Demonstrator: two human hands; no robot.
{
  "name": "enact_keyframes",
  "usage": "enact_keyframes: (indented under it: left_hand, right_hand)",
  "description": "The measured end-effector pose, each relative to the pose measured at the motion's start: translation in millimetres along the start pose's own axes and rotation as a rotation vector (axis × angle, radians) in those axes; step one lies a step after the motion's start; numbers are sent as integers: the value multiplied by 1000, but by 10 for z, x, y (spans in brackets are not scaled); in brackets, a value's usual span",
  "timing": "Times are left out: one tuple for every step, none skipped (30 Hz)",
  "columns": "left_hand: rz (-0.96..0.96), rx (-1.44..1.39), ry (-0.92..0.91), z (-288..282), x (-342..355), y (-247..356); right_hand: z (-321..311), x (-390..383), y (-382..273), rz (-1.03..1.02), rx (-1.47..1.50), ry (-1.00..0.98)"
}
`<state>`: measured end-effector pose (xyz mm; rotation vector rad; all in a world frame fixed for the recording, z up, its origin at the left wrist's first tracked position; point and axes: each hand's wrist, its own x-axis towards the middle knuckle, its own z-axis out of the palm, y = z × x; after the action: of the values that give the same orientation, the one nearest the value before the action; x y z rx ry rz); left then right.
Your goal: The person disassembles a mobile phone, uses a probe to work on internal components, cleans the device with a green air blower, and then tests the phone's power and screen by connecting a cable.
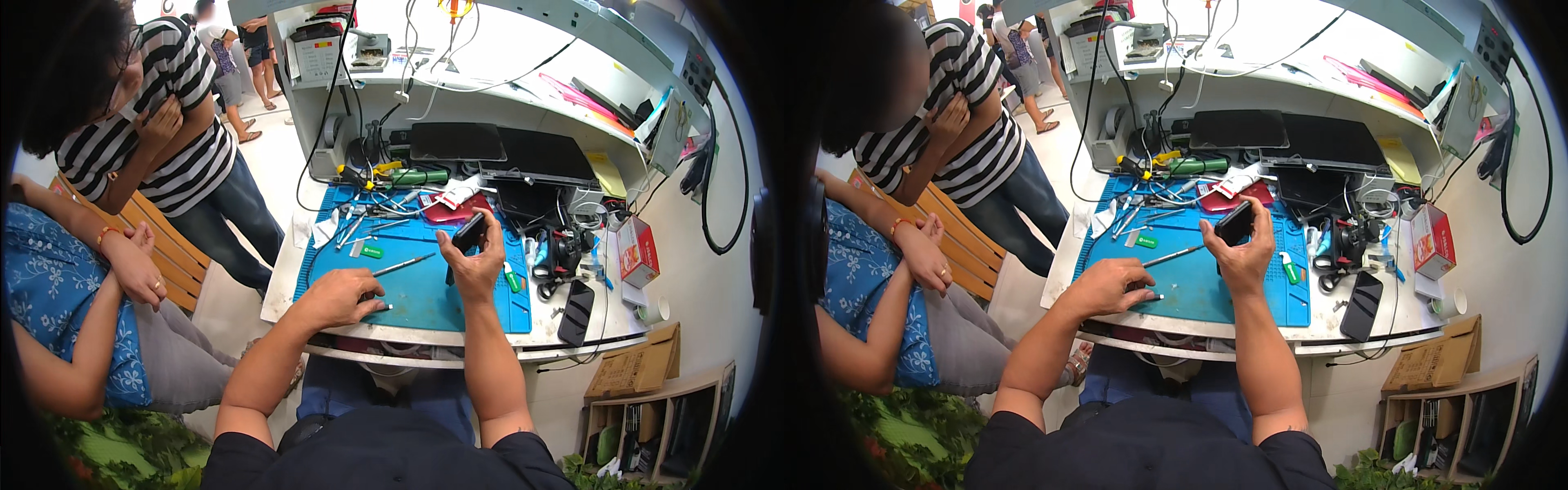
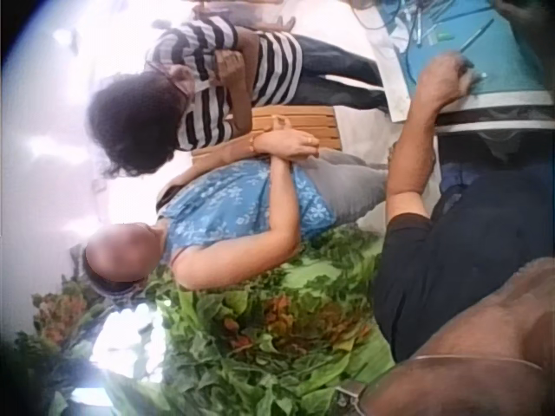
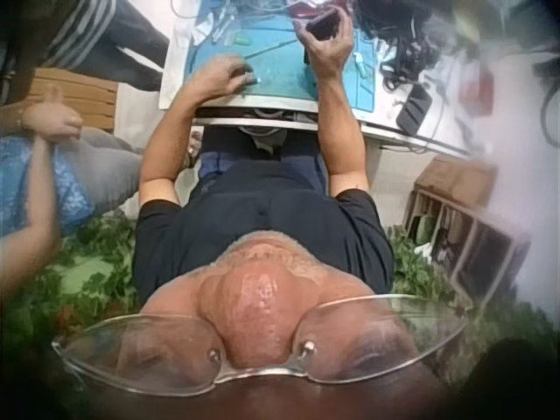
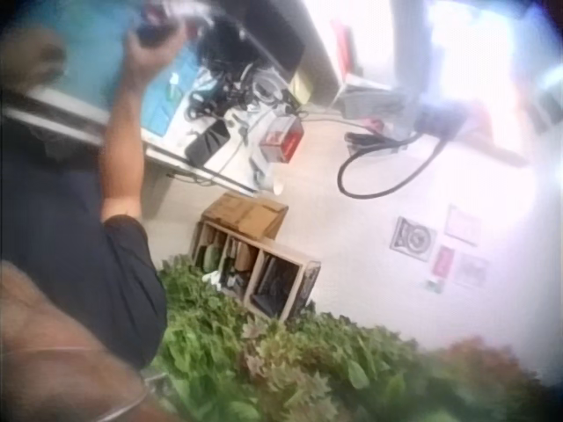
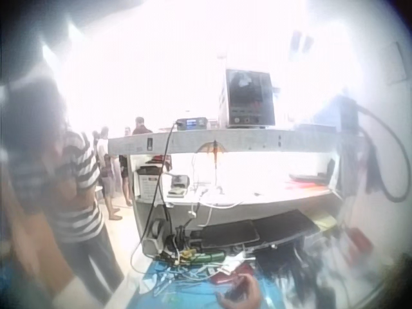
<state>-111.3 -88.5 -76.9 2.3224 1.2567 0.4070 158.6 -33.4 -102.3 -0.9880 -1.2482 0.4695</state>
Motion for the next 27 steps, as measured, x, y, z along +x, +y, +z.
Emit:
enact_keyframes:
  left_hand:
    - [-6, -28, 20, -13, 27, -16]
    - [34, -35, 96, -42, 67, -76]
    - [28, -46, 126, -74, 101, -52]
    - [22, -57, 156, -130, 133, -1]
    - [16, -68, 186, -161, 173, 42]
    - [43, -33, 227, -165, 196, 59]
    - [49, -18, 230, -156, 234, 57]
    - [54, -3, 232, -144, 278, 46]
    - [58, 8, 234, -116, 309, 37]
    - [7, 29, 205, -91, 341, 37]
    - [3, 69, 189, -42, 355, 15]
    - [-1, 107, 174, 22, 369, -16]
    - [-7, 145, 160, 79, 376, -33]
    - [-9, 176, 191, 137, 374, -36]
    - [-16, 158, 192, 191, 374, -74]
    - [-24, 141, 193, 228, 388, -121]
    - [-32, 124, 195, 247, 402, -167]
    - [10, 129, 199, 237, 435, -180]
    - [7, 164, 160, 207, 474, -178]
    - [28, 171, 136, 214, 482, -190]
    - [49, 184, 124, 199, 494, -200]
    - [34, 210, 87, 169, 520, -196]
    - [19, 236, 50, 137, 546, -175]
    - [7, 268, 15, 106, 570, -167]
    - [-7, 254, 11, 97, 575, -176]
    - [-21, 240, 8, 93, 570, -184]
    - [-31, 231, 5, 69, 582, -180]
  right_hand:
    - [4, -11, -33, 57, 48, -3]
    - [17, -5, -59, 113, 95, -4]
    - [5, -7, -59, 52, 42, -14]
    - [11, 12, -55, -7, -12, -23]
    - [1, 14, -51, -66, -67, -33]
    - [1, 4, -57, -87, -76, -56]
    - [3, 5, -59, -123, -81, -51]
    - [11, 19, -59, -159, -85, -46]
    - [16, 18, -52, -192, -93, -43]
    - [27, 18, -36, -175, -55, -37]
    - [26, 22, -25, -173, -53, -20]
    - [21, 34, -23, -174, -51, -5]
    - [17, 43, -26, -174, -48, 10]
    - [19, 47, -40, -173, -36, 15]
    - [6, 46, -47, -177, -39, 17]
    - [-3, 48, -51, -180, -41, 19]
    - [-3, 59, -42, -182, -44, 21]
    - [-12, 59, -13, -205, -34, 41]
    - [-9, 67, 29, -204, -30, 50]
    - [-15, 38, 43, -200, -25, 49]
    - [-5, 44, 31, -207, -14, 45]
    - [-5, 56, 15, -207, -31, 31]
    - [-8, 48, 33, -212, -39, 21]
    - [-7, 56, 48, -220, -43, 16]
    - [-7, 52, 52, -229, -48, 10]
    - [-8, 38, 45, -217, -45, 13]
    - [-14, 44, 44, -217, -44, 20]
